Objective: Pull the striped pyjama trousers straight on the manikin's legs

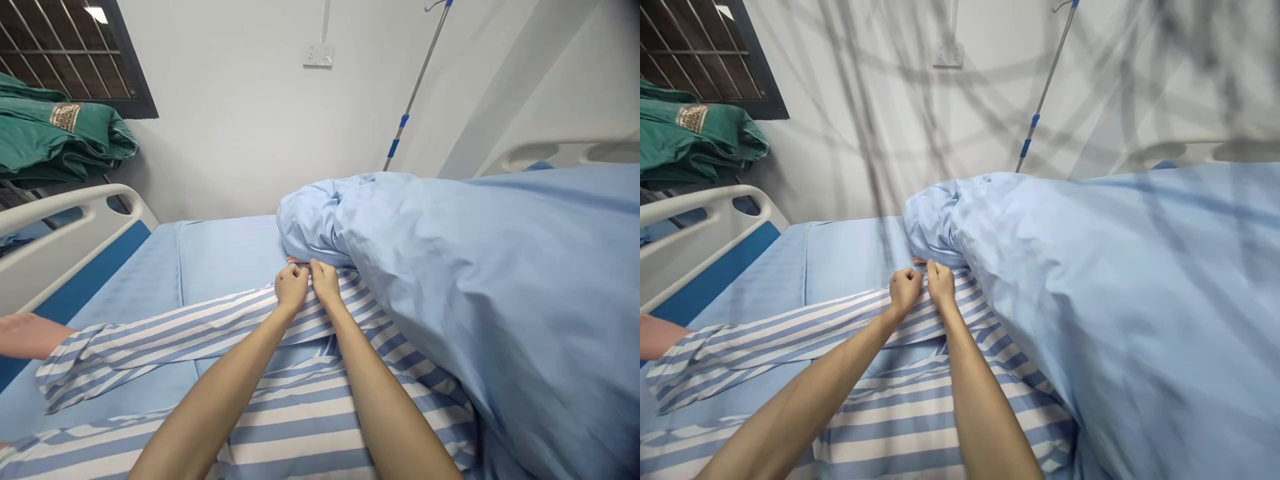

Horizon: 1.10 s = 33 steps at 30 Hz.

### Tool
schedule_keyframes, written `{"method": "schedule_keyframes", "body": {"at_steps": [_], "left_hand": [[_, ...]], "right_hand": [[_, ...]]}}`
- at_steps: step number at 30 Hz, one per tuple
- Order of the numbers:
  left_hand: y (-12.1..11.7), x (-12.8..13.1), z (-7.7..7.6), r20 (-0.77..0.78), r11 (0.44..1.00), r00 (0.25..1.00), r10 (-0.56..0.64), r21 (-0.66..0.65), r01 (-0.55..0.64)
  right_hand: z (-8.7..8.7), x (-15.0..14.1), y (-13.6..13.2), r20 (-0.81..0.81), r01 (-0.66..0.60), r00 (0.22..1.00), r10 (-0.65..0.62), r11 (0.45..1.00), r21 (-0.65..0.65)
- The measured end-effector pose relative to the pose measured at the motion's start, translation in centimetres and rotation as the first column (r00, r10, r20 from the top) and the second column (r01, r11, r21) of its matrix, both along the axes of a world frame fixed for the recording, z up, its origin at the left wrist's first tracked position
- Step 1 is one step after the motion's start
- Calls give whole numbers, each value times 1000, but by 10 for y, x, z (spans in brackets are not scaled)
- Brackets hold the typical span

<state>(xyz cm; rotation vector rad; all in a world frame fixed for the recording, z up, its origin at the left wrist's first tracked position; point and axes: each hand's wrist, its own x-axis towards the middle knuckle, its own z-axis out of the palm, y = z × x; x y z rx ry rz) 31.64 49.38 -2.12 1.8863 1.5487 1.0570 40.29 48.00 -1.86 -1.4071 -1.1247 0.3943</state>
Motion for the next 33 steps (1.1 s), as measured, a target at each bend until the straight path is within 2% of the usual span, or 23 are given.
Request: {"method": "schedule_keyframes", "body": {"at_steps": [3, 6, 8, 12, 14, 16, 18, 19, 21, 23, 25, 27, 28, 30, 31, 33], "left_hand": [[3, 10, 3, 55, 999, 998, -17, 47, 14], [3, 13, -2, -19, 1000, 1000, 4, 12, -4], [2, 13, -8, -90, 1000, 996, 6, -12, -7], [1, 12, -14, -111, 997, 991, -70, -36, 67], [-3, 5, -13, -62, 991, 990, -124, -54, 121], [-14, -14, -11, 5, 991, 993, -115, -74, 116], [-32, -54, -8, 88, 991, 994, -71, -111, 81], [-42, -82, -6, 126, 987, 990, -69, -137, 86], [-64, -152, -2, 182, 955, 963, -196, -186, 230], [-84, -232, -2, 116, 943, 966, -233, -218, 253], [-100, -308, -10, 52, 973, 994, -100, -205, 108], [-112, -364, -24, -1, 984, 999, 34, -176, -33], [-116, -383, -30, -71, 982, 995, 72, -172, -83], [-120, -403, -41, -249, 972, 955, 162, -129, -198], [-120, -406, -43, -326, 964, 926, 193, -113, -241], [-118, -405, -45, -414, 953, 885, 214, -113, -283]], "right_hand": [[4, 4, -3, 67, 60, 996, -61, 998, 4], [13, 13, -6, 186, 235, 949, -254, 965, 115], [10, 25, -4, 241, 291, 918, -315, 948, 131], [-16, 39, 8, 237, 271, 938, -254, 962, -42], [-26, 38, 10, 331, 276, 915, -231, 957, -95], [-29, 34, 8, 434, 280, 877, -206, 953, -114], [-27, 30, 4, 474, 275, 860, -189, 954, -119], [-26, 28, 2, 479, 271, 858, -184, 955, -119], [-24, 25, -2, 490, 281, 851, -191, 952, -118], [-23, 24, -3, 517, 293, 836, -183, 946, -139], [-22, 23, -3, 552, 280, 823, -135, 942, -187], [-18, 22, -3, 581, 263, 811, -71, 931, -253], [-15, 20, -5, 593, 265, 804, -43, 919, -292], [-7, 9, -11, 602, 270, 799, 0, 893, -359], [-2, -2, -16, 598, 252, 802, 22, 893, -372], [7, -41, -31, 567, 155, 821, 64, 931, -330]]}}
